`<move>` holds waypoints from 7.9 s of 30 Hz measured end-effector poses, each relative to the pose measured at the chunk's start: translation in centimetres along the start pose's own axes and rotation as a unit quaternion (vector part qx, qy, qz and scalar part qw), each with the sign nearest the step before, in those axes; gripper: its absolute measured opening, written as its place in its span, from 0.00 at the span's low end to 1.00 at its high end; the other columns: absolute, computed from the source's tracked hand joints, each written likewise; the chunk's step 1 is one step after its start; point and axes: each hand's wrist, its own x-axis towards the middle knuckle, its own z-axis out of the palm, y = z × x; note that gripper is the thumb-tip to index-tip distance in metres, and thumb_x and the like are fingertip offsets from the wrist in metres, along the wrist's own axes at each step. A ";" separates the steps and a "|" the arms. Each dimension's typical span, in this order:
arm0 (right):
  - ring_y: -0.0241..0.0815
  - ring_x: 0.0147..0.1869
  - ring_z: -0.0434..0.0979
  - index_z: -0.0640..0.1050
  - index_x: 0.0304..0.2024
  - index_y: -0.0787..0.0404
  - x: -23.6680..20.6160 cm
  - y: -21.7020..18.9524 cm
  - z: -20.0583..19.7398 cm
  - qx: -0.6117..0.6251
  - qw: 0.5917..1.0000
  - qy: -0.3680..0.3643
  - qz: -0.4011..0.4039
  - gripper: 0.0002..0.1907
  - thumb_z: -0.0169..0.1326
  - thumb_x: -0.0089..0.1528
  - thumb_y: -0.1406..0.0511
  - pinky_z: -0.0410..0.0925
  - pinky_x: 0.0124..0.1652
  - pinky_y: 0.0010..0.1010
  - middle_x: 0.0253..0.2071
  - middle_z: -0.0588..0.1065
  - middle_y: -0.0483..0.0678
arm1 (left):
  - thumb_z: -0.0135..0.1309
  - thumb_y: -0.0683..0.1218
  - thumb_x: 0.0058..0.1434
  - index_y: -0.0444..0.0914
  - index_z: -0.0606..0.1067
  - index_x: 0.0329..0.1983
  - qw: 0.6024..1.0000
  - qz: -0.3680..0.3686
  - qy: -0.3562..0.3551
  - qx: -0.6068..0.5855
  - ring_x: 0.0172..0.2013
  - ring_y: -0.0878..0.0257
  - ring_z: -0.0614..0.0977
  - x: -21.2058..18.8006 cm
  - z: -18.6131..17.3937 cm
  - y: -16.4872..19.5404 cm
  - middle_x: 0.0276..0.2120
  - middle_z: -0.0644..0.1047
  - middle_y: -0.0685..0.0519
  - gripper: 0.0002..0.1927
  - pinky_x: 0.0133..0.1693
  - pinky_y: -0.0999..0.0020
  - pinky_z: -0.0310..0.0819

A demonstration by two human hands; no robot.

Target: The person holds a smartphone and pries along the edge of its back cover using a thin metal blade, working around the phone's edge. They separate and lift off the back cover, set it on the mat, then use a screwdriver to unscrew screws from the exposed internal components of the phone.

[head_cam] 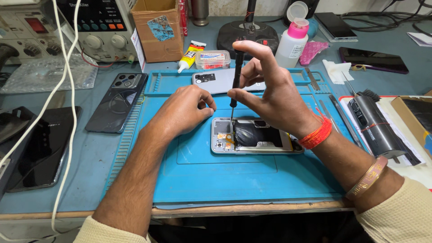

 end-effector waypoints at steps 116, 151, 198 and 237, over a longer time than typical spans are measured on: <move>0.37 0.57 0.79 0.65 0.65 0.60 -1.6 -3.0 -1.3 0.134 0.987 -0.082 -0.030 0.34 0.65 0.60 0.74 0.79 0.57 0.32 0.55 0.73 0.46 | 0.61 0.46 0.53 0.37 0.82 0.36 1.000 0.007 0.020 -0.022 0.36 0.55 0.84 -0.1 -0.1 -0.4 0.31 0.81 0.46 0.09 0.39 0.58 0.76; 0.35 0.58 0.76 0.69 0.65 0.62 -2.1 -1.4 -1.4 0.169 0.982 -0.047 -0.075 0.28 0.64 0.65 0.75 0.72 0.64 0.31 0.64 0.71 0.46 | 0.64 0.39 0.53 0.38 0.82 0.41 0.842 0.089 -0.245 -0.472 0.38 0.68 0.84 -1.4 -1.5 1.4 0.35 0.84 0.55 0.11 0.44 0.72 0.79; 0.34 0.55 0.78 0.66 0.67 0.61 -1.9 -2.3 -0.9 0.115 0.990 -0.045 -0.064 0.32 0.64 0.64 0.73 0.74 0.64 0.35 0.58 0.72 0.44 | 0.68 0.41 0.52 0.36 0.82 0.40 0.865 0.117 -0.238 -0.427 0.38 0.71 0.81 -1.1 -0.8 0.6 0.34 0.82 0.59 0.12 0.45 0.71 0.76; 0.40 0.55 0.83 0.56 0.70 0.60 -1.9 -1.0 -1.4 0.174 0.983 0.049 -0.040 0.29 0.57 0.75 0.74 0.78 0.57 0.31 0.48 0.80 0.55 | 0.68 0.47 0.54 0.36 0.82 0.46 0.921 0.111 -0.117 -0.353 0.37 0.71 0.76 -0.4 -1.0 0.4 0.34 0.79 0.59 0.18 0.41 0.75 0.74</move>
